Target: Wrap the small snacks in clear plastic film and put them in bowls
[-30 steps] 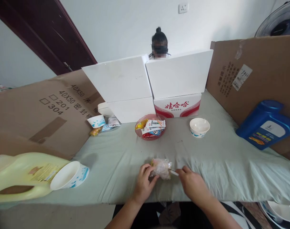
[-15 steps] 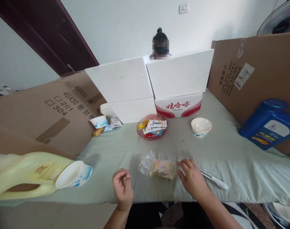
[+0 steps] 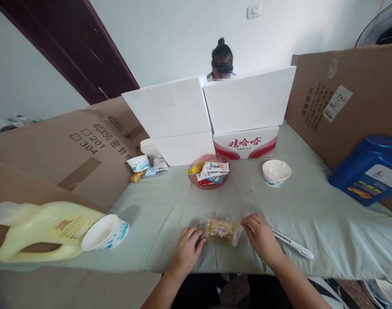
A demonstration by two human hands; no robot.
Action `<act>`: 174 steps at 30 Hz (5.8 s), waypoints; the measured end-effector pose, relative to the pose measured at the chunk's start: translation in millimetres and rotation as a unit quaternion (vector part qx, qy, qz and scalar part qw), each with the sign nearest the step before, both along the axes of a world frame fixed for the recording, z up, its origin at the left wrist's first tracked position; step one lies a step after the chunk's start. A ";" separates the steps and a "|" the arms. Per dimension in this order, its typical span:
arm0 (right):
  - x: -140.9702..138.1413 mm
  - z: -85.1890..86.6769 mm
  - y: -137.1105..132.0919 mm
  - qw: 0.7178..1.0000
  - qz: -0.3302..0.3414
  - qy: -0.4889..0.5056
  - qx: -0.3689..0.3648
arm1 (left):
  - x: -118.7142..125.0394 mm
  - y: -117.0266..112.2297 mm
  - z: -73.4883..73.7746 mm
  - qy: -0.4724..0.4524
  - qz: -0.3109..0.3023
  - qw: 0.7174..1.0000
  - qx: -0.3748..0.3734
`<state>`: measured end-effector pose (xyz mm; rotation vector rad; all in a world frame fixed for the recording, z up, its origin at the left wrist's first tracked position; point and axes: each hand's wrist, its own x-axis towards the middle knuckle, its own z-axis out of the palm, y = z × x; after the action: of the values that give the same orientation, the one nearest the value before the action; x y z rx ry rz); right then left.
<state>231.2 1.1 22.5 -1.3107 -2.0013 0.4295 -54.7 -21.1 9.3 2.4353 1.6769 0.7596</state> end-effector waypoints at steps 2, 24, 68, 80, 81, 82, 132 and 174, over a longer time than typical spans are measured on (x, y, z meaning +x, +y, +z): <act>18.1 -2.7 -6.4 0.999 -0.043 0.017 0.005 | -1.5 -4.2 4.1 -0.005 0.006 1.000 -0.011; 30.1 30.2 -11.6 0.985 -0.132 0.068 -0.083 | 41.3 -31.3 42.3 -0.023 -0.358 0.928 -0.097; -17.5 -7.2 29.6 0.989 0.048 -0.135 0.026 | 60.6 29.4 32.5 0.013 -0.158 0.987 -0.036; -15.9 -33.8 30.4 0.988 0.004 -0.142 0.059 | 45.1 107.0 76.5 -0.023 -0.189 0.981 -0.031; -16.5 -34.5 30.9 0.987 0.001 -0.146 0.060 | 41.2 115.3 84.5 -0.042 -0.180 0.983 -0.003; -17.2 -35.3 31.4 0.987 -0.001 -0.151 0.060 | 37.3 124.3 91.8 -0.051 -0.165 0.985 0.030; -7.4 -19.0 -4.9 0.972 -0.136 0.004 -0.189 | 12.1 83.5 44.2 0.016 -0.008 0.971 -0.237; 11.1 -23.8 -17.2 0.978 0.050 -0.201 0.014 | 1.1 25.6 12.6 0.019 -0.139 0.990 -0.031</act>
<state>242.3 -16.1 -1.3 -1.3655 -2.4045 0.1880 -53.6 4.4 21.9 2.5783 1.3084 0.6173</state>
